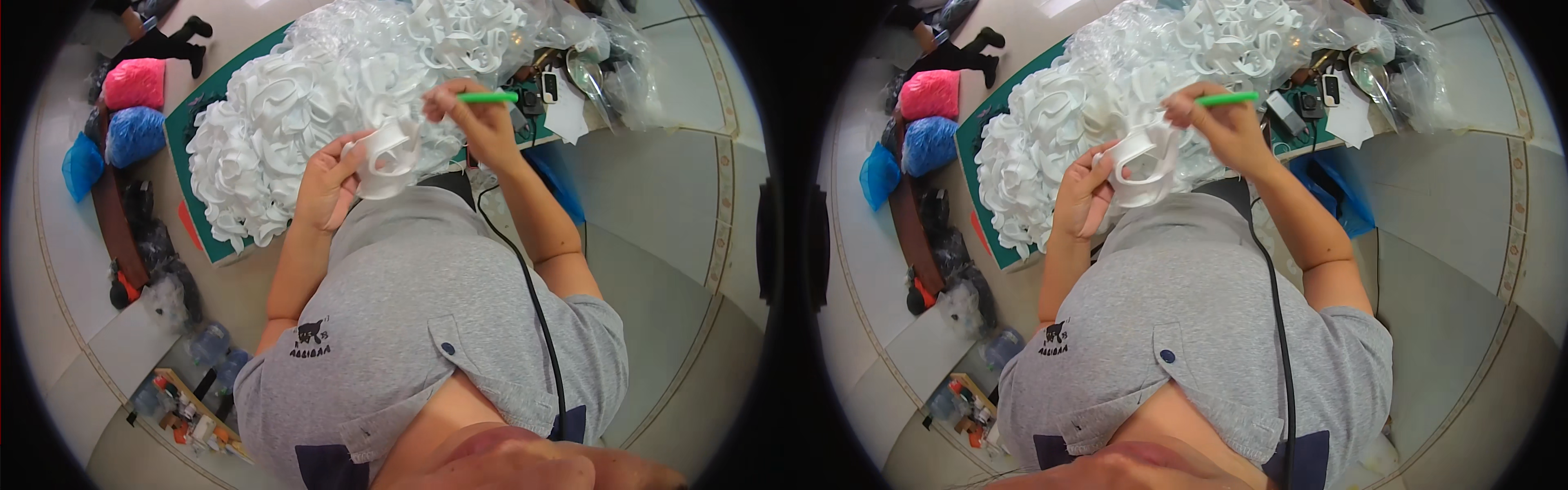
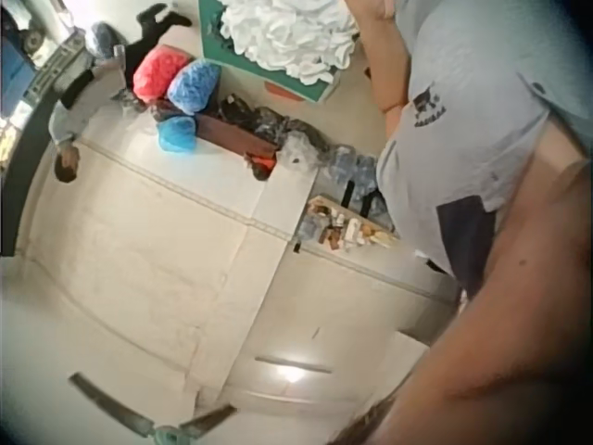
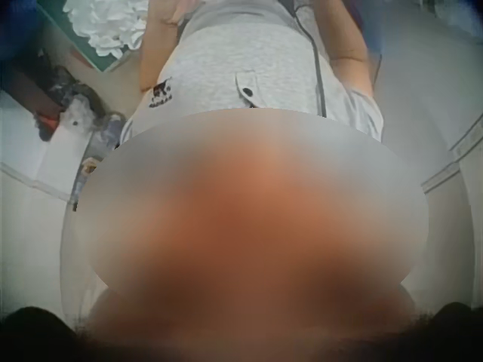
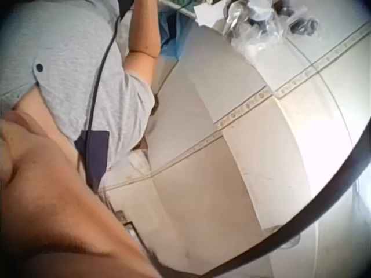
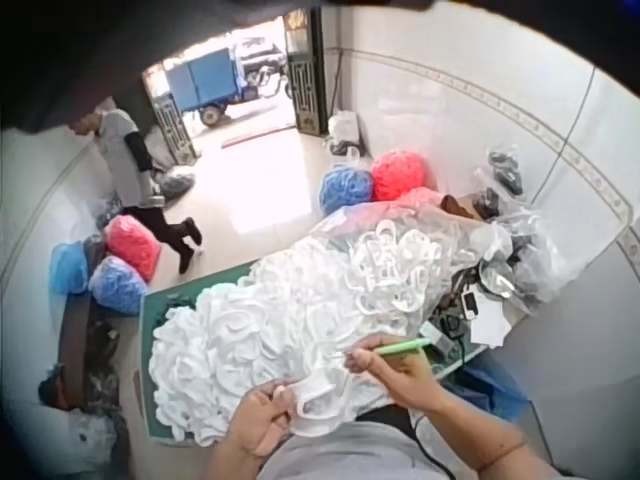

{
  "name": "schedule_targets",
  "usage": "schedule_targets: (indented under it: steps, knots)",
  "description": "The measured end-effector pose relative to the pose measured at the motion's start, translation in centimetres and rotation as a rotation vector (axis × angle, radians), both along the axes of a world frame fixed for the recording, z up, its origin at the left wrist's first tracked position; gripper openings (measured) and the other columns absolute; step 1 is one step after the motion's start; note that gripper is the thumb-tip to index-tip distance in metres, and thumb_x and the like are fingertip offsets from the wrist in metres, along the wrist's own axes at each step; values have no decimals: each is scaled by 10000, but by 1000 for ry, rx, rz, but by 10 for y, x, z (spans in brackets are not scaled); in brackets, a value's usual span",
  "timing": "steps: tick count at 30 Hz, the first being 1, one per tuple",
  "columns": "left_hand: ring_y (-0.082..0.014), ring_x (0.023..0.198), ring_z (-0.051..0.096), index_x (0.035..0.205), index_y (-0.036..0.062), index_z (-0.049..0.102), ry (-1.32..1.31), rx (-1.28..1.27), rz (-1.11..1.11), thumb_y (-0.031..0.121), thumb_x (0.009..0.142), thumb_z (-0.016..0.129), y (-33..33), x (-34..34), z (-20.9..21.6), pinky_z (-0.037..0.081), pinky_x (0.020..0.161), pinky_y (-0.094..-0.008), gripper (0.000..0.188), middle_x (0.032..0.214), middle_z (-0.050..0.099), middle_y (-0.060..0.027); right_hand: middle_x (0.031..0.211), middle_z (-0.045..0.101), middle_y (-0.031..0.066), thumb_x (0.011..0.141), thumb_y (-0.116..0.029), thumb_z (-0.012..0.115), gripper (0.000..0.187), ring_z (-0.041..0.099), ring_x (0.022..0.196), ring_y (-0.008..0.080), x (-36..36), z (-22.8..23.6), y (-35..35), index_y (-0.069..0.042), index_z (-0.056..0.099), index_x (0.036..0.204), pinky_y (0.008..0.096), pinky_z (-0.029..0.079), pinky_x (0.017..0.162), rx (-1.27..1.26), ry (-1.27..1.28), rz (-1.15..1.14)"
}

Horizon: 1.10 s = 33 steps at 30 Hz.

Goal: Inspecting and trimming small white plastic parts for assembly.

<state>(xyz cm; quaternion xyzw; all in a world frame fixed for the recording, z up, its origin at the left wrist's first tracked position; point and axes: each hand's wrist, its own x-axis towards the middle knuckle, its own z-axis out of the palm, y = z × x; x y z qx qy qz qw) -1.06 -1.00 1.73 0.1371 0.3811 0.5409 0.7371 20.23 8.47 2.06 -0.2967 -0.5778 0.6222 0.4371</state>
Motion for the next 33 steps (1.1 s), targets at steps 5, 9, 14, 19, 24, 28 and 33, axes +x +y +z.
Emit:
schedule_targets:
  steps: [5,9,14,19,24,28,33]
  knots:
    - [-102,811,617,1186,-37,573,212,111,71,124,904,599,5,15,19,515,723,-224,326,962,659,-86,884,638,112,877,-18,592,89,618,816,177,-14,7,-23,39,605,944,282,488,733,251,-47,61]
    - [-72,743,609,1197,-32,571,385,146,69,115,904,598,-1,17,20,504,648,-201,329,938,666,-75,863,633,117,839,10,622,81,611,789,200,-16,14,-24,26,621,919,279,472,694,527,-173,49]
    - [-66,724,610,1212,-34,518,515,287,41,101,875,631,-5,15,30,492,622,-195,380,908,673,-82,847,627,103,841,17,616,76,594,761,182,-16,11,-24,19,624,916,259,457,683,618,-290,-41]
    - [-89,737,614,1233,-17,446,376,251,-7,64,876,602,-6,12,36,497,646,-210,398,909,663,-103,814,622,94,834,1,623,58,581,729,171,-11,15,-23,21,629,889,256,448,652,380,-124,-27]
    - [-122,841,620,1261,33,356,450,350,-50,12,892,521,-9,14,35,493,730,-230,405,972,653,-145,821,626,109,782,-3,668,93,588,713,223,-15,33,-25,-9,631,867,292,455,632,731,-209,82]
    - [-128,867,613,1270,36,323,505,322,-87,-10,894,492,-10,14,40,476,768,-237,415,996,644,-159,818,624,112,776,-7,671,96,591,720,225,-15,27,-23,-20,630,862,295,454,629,724,-213,52]
    - [-123,864,612,1264,35,331,570,317,-84,1,885,523,-11,15,42,471,763,-234,427,968,651,-154,824,626,108,770,-5,676,106,590,727,227,-17,25,-22,-23,629,863,288,454,646,731,-294,41]
